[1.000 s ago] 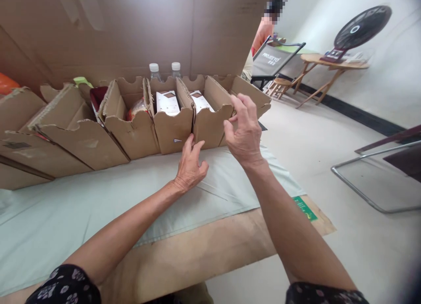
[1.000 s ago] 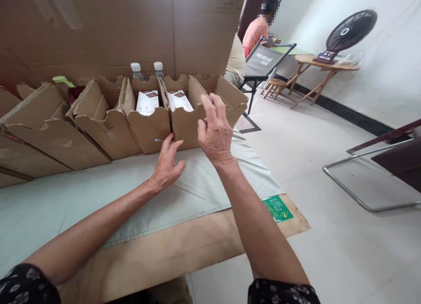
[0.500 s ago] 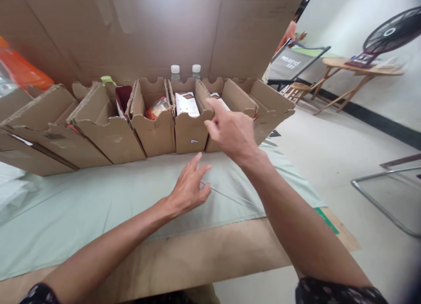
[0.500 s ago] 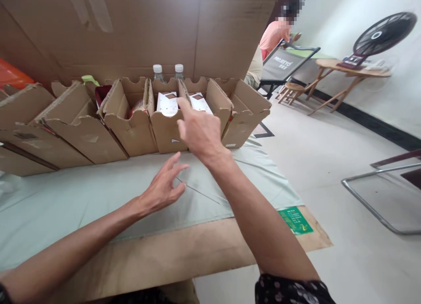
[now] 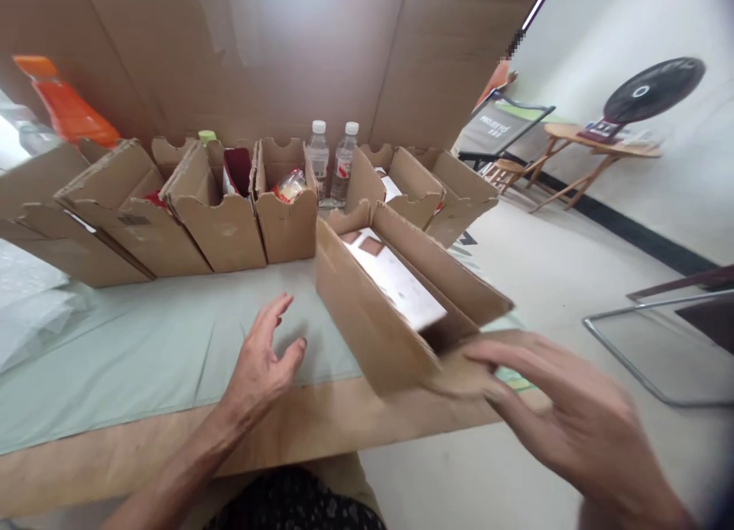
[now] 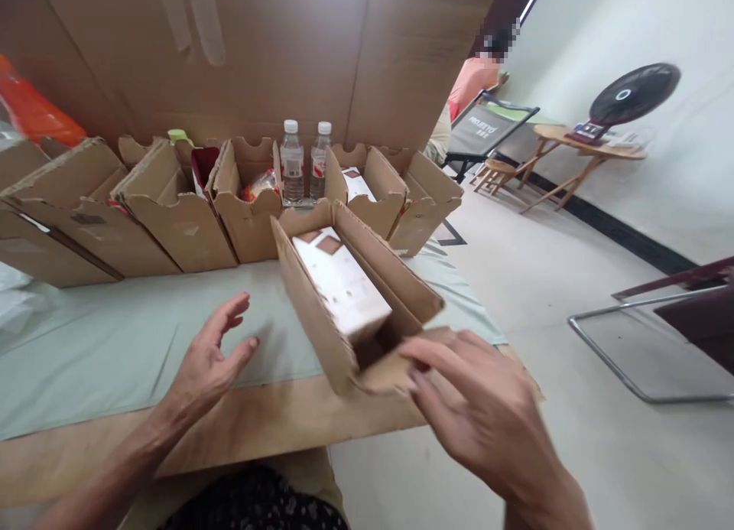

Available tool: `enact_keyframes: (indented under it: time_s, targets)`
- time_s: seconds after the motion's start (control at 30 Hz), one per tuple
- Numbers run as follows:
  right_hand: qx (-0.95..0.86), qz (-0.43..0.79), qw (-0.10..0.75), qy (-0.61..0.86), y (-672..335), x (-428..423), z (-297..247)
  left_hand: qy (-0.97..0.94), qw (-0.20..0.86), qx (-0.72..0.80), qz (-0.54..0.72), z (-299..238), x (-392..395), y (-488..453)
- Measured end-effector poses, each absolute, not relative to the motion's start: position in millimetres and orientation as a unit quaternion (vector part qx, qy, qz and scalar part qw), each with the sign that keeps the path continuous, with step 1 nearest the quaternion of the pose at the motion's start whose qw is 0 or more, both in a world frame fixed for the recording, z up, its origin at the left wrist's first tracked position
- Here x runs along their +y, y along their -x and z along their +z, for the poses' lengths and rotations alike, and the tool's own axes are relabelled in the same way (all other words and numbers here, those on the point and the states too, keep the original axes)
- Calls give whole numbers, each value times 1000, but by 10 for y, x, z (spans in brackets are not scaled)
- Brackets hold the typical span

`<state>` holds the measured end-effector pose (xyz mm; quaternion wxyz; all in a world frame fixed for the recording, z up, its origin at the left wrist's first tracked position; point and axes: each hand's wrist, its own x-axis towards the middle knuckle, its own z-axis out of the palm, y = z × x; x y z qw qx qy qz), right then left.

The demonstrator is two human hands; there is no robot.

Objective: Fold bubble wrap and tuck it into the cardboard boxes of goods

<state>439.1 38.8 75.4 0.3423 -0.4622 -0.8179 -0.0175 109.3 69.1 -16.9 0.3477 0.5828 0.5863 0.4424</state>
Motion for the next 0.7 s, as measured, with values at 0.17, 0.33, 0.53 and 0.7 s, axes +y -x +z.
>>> enact_keyframes:
  time_s: [0.17, 0.33, 0.53, 0.7]
  targets:
    - [-568, 75, 537, 619, -5034, -437, 201, -605, 404, 502, 467, -74, 649, -1279]
    - [-585, 167, 417, 675, -4981, -577, -306, -623, 487, 441, 425, -70, 465, -1532]
    - [-623, 151, 423, 640, -4357, 331, -187, -573, 405, 514, 494, -168, 629, -1268]
    - [-661, 203, 478, 542, -3849, 1348, -126, -583, 306, 536, 528, -120, 1250, -916]
